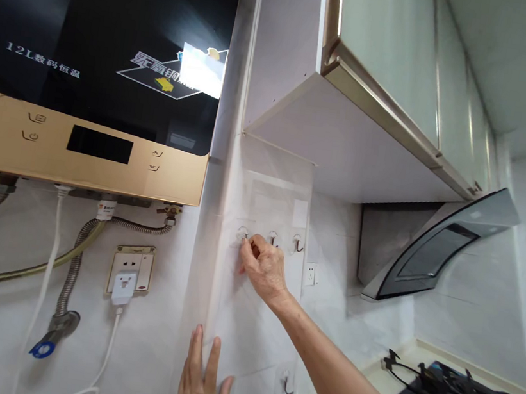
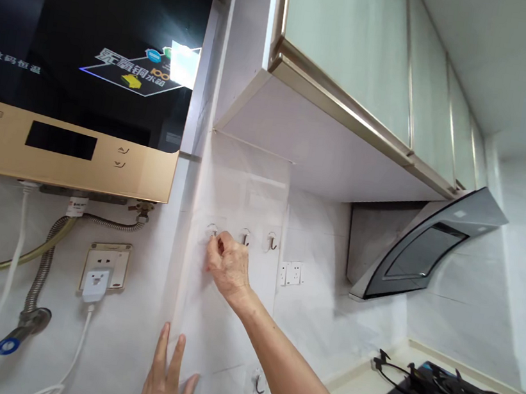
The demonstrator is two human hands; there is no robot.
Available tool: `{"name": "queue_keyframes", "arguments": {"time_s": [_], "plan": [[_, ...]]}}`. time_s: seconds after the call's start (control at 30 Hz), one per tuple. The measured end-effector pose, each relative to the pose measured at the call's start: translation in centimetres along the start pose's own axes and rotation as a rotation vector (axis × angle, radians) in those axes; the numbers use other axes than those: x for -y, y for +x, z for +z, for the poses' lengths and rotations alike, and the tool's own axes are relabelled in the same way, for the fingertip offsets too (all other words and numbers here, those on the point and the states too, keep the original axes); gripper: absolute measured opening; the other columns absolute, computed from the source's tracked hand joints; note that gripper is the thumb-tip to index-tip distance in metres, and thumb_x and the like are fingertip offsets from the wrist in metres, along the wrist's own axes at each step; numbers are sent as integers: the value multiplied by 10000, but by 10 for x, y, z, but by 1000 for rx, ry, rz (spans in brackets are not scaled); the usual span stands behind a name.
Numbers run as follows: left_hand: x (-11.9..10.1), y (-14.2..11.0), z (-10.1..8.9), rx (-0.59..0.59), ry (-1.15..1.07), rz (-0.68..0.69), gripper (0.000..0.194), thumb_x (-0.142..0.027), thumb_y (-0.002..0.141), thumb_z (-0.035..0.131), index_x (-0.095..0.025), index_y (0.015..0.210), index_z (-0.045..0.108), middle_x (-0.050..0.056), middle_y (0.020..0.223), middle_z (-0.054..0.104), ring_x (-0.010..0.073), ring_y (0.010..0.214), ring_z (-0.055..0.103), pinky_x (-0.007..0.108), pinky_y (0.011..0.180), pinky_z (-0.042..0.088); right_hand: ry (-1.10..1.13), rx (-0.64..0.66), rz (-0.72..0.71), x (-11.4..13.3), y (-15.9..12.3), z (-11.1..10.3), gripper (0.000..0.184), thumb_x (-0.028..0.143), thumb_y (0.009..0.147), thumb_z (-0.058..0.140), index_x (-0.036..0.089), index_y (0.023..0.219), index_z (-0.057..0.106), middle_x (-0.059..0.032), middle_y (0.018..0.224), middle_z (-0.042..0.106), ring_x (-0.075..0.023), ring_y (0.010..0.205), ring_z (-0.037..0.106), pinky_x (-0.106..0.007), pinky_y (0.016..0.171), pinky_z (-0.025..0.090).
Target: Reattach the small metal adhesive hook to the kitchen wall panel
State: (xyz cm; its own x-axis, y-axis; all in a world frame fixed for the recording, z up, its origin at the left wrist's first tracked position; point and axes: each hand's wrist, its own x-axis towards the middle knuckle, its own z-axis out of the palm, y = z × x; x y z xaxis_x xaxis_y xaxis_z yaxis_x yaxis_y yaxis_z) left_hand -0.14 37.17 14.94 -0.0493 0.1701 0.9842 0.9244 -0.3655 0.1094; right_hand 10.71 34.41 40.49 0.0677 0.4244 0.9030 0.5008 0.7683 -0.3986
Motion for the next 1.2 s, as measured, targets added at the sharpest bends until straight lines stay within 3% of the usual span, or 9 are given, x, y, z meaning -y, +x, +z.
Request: {"name": "queue_keyframes", "arguments": {"time_s": [0.23, 0.5, 0.7, 0.9, 1.1, 1.2], "plan": [[-2, -1, 0, -12, 2, -3, 824, -163, 879, 597, -271, 1556, 138, 184, 1601, 318, 292, 1383, 485, 409, 920, 605, -61, 46, 86, 6, 7, -5, 333, 225, 895, 493, 227, 576, 399, 73, 424, 448, -130, 453, 585, -249, 527, 354], [-2, -2, 2, 1, -30, -22, 809, -165, 893, 570, -292, 1556, 125, 160, 1633, 259, 289, 1410, 451, 425, 949, 594, -368, 204, -20, 20, 14, -16, 331, 116, 885, 471, 228, 605, 337, 58, 443, 427, -117, 462, 498, -265, 517, 236], [-3, -2, 3, -5, -37, -38, 799, -169, 892, 569, -303, 1554, 142, 150, 1640, 254, 282, 1395, 472, 418, 951, 593, -534, 215, -150, 17, 16, -19, 354, 107, 885, 480, 234, 634, 266, 70, 484, 333, -100, 463, 371, -286, 526, 182], [-4, -2, 2, -9, -34, -46, 805, -169, 890, 574, -301, 1553, 136, 169, 1622, 287, 292, 1379, 490, 420, 913, 608, -255, 306, -186, -1, 17, -21, 296, 230, 965, 406, 232, 681, 321, 78, 480, 393, -98, 473, 483, -248, 536, 249], [-1, -3, 1, 30, -46, -26, 823, -168, 882, 587, -292, 1555, 131, 175, 1642, 238, 301, 1381, 488, 418, 915, 610, -317, 296, -383, 10, 6, 3, 243, 283, 950, 417, 234, 715, 383, 45, 585, 469, -117, 523, 403, -281, 545, 247], [0, -4, 0, 40, -42, -12, 823, -167, 881, 592, -290, 1555, 137, 170, 1650, 218, 299, 1409, 455, 424, 950, 597, -118, 243, -293, 12, -7, 7, 282, 335, 988, 376, 235, 735, 448, 42, 569, 531, -123, 540, 473, -265, 594, 355]]}}
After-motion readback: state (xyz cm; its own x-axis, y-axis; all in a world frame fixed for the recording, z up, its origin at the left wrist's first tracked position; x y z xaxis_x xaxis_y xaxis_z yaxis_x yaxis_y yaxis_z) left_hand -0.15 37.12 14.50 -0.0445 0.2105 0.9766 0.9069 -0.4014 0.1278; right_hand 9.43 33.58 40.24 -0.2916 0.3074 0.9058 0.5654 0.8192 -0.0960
